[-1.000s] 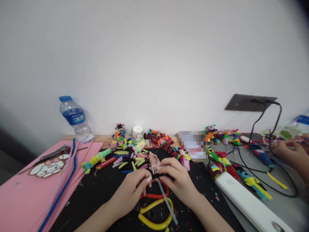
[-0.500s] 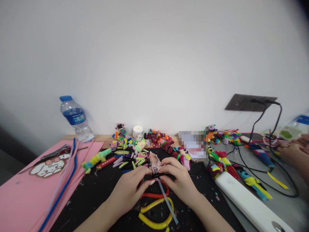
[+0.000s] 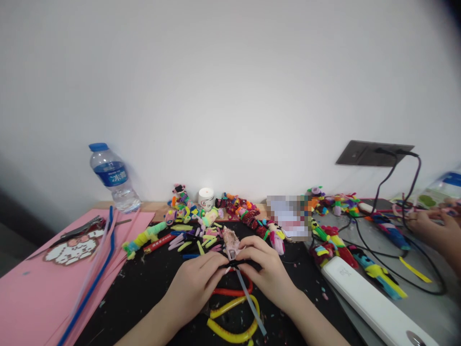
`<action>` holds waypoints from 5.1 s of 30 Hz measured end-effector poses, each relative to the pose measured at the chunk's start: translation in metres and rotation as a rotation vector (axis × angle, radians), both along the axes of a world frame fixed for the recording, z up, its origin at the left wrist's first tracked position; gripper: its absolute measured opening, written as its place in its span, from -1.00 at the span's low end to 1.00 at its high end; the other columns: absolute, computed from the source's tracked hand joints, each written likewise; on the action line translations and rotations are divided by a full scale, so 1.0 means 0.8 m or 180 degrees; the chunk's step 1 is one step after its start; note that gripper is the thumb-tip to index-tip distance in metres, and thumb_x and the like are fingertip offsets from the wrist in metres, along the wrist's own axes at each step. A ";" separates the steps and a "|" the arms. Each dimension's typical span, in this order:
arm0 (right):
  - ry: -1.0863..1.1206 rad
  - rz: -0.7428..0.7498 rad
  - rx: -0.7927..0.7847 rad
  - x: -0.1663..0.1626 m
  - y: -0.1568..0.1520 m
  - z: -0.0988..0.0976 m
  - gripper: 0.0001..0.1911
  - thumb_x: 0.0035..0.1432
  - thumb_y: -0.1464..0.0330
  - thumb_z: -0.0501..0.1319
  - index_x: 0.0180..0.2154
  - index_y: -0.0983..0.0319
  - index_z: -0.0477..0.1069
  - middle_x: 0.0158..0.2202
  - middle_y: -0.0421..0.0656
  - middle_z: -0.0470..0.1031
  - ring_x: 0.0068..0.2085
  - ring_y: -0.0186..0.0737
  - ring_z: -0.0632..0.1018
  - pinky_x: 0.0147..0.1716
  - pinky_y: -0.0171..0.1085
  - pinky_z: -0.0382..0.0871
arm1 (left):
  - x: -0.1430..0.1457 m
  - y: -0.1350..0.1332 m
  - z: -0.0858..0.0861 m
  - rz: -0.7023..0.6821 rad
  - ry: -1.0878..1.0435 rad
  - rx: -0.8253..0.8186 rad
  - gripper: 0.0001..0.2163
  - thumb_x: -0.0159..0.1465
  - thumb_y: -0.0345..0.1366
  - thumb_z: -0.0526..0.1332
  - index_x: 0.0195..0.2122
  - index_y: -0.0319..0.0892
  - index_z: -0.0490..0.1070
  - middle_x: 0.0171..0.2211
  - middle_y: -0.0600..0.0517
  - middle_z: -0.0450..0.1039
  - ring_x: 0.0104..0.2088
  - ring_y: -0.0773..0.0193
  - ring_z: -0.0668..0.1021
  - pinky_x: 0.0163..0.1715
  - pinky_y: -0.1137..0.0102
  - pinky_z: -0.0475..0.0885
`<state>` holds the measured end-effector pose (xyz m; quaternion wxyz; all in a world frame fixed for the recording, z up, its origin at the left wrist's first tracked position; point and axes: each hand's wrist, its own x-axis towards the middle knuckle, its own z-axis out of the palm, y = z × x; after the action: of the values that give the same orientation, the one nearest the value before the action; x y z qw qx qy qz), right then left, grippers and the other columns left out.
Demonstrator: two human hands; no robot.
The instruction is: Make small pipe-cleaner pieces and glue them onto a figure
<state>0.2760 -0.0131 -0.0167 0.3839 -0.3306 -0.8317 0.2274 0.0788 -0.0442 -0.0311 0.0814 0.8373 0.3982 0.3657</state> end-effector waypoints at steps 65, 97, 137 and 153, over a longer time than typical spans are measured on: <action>-0.0197 0.0141 -0.0062 0.000 0.000 0.000 -0.81 0.06 0.55 0.20 -0.26 0.22 0.44 -0.17 -0.10 0.37 -0.11 -0.22 0.42 -0.11 -0.28 0.32 | 0.000 0.003 -0.001 -0.0092 -0.0015 0.0241 -0.83 0.31 -0.39 0.01 -0.20 -0.22 0.37 -0.31 -0.05 0.53 -0.33 0.29 0.56 -0.31 0.46 0.47; 0.0093 0.0208 -0.1007 -0.003 -0.001 0.007 -0.72 -0.02 0.64 0.18 -0.30 0.20 0.48 -0.18 -0.16 0.38 -0.20 -0.29 0.44 -0.34 -0.38 0.31 | -0.003 0.004 -0.008 -0.0219 0.0344 0.0036 -0.82 0.32 -0.39 -0.02 -0.20 -0.21 0.36 -0.33 -0.03 0.50 -0.33 0.24 0.54 -0.34 0.42 0.46; 0.0068 0.0029 -0.0834 0.001 0.001 0.010 -0.77 0.00 0.62 0.16 -0.36 0.21 0.45 -0.21 -0.17 0.39 -0.29 -0.31 0.44 -0.39 -0.37 0.29 | -0.003 0.006 0.000 -0.0122 0.0260 0.0284 -0.80 0.32 -0.36 -0.03 -0.18 -0.22 0.37 -0.29 -0.04 0.53 -0.32 0.28 0.57 -0.31 0.44 0.50; -0.0086 0.0071 -0.0762 0.001 0.000 0.008 -0.78 0.04 0.61 0.17 -0.34 0.19 0.45 -0.19 -0.17 0.39 -0.19 -0.27 0.44 -0.21 -0.32 0.32 | -0.005 0.005 -0.001 -0.0242 0.0263 0.0214 -0.76 0.32 -0.38 -0.05 -0.19 -0.24 0.40 -0.30 -0.06 0.54 -0.32 0.26 0.57 -0.29 0.42 0.50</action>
<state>0.2767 -0.0132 -0.0101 0.3278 -0.3678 -0.8073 0.3249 0.0746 -0.0400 -0.0320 0.0506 0.8685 0.3565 0.3407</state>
